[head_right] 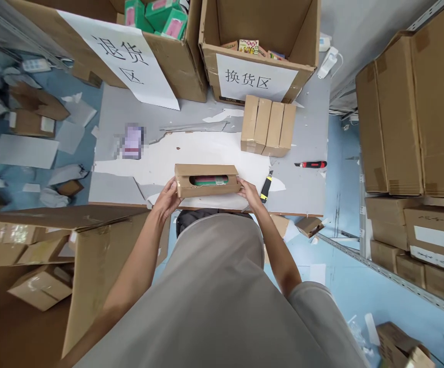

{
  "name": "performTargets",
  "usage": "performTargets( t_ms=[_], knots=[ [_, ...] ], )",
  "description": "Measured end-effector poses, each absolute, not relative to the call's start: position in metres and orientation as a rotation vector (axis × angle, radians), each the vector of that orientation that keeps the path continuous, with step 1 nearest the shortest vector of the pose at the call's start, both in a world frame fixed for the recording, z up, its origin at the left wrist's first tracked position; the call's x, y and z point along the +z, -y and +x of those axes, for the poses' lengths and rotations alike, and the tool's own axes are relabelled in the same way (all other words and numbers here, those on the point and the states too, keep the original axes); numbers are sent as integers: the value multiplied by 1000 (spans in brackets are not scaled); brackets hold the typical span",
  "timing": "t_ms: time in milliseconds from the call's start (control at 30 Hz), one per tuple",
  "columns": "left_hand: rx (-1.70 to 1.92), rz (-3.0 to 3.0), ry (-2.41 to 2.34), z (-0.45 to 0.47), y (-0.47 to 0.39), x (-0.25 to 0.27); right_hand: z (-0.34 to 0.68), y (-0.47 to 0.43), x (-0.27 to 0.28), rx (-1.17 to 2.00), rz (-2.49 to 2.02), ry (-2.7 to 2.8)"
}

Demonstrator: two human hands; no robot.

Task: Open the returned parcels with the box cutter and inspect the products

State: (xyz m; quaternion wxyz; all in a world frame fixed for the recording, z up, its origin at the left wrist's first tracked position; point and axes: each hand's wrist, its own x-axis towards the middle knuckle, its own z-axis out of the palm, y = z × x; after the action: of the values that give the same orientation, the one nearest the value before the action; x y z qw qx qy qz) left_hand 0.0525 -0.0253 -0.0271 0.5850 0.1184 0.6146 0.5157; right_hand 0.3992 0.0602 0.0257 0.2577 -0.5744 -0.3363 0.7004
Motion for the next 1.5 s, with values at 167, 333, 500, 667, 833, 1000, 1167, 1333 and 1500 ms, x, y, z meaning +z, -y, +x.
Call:
performTargets(
  t_ms=[167, 333, 500, 667, 833, 1000, 1167, 1333, 1500],
  knots=[
    [1082, 240, -1506, 102, -17, -41, 418, -54, 50, 1630, -1683, 1138],
    [1116, 429, -1658, 109, -29, -25, 415, -55, 45, 1570, -1833, 1225],
    [1042, 616, -1596, 96, -9, 15, 421, -71, 44, 1499, -1813, 1280],
    [951, 730, -1543, 107, 4, 34, 434, -93, 51, 1363, -1691, 1807],
    [952, 893, -1629, 114, 10, 27, 442, -116, 48, 1241, -1543, 2122],
    [905, 918, -1469, 106, 14, 21, 430, -139, 26, 1208, -1537, 1955],
    [879, 931, -1432, 103, 15, 16, 405, -153, 9, 1333, -1645, 1588],
    [764, 1059, -1477, 96, 7, 21, 390, -150, 20, 945, -1893, 1438],
    [437, 1489, -1587, 106, -36, 34, 374, -114, 45, 745, -1858, 2008]
  ],
)
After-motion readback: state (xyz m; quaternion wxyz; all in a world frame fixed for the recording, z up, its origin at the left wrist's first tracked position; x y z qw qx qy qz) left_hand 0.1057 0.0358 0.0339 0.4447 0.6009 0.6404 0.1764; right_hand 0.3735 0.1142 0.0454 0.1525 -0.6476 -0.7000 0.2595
